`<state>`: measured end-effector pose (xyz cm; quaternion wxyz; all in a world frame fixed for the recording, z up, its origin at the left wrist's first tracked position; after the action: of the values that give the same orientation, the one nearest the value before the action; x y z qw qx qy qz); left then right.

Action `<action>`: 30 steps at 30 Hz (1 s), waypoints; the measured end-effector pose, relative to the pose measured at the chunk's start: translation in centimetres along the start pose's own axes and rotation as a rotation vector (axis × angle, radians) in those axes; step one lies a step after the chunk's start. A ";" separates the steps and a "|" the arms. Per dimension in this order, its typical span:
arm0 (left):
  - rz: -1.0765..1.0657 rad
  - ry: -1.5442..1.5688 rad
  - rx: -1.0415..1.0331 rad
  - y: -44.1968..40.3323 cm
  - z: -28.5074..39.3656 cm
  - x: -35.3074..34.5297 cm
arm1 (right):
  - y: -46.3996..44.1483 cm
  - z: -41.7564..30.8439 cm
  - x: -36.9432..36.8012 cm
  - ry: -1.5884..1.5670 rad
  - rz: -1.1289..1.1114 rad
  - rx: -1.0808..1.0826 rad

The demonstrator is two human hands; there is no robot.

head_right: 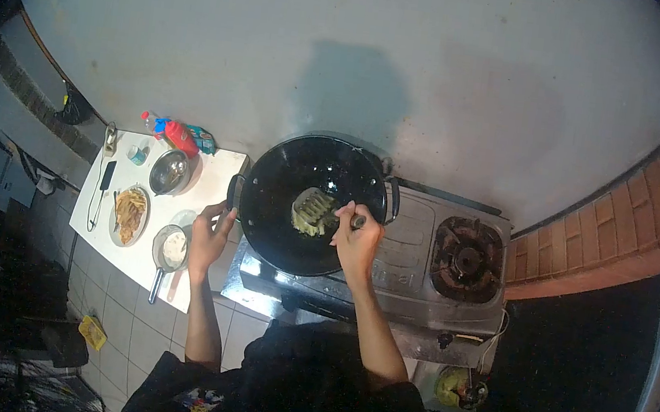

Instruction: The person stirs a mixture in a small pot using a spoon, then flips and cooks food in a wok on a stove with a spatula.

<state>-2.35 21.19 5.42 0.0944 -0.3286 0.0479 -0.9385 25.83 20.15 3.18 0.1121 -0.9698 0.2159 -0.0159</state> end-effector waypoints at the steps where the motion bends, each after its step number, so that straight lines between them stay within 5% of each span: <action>1: 0.000 0.010 0.000 0.0 0.0 -0.1 | 0.0 -0.1 -0.1 0.001 0.000 0.001; 30: -0.019 0.008 0.006 -0.1 0.0 -0.1 | -0.5 -0.8 0.8 0.031 0.012 -0.036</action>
<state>-2.31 21.31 5.41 0.0862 -0.3251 0.0422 -0.9408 26.72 20.05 4.04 0.0914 -0.9700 0.2236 -0.0262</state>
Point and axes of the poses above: each hand's wrist, its own y-axis away from the middle knuckle, its own x-axis out of the back of the hand, z = x × y, the point moved 3 cm from there along -y, towards the middle knuckle, and after that the axes turned 4 degrees about x, right-handed, at the moved point
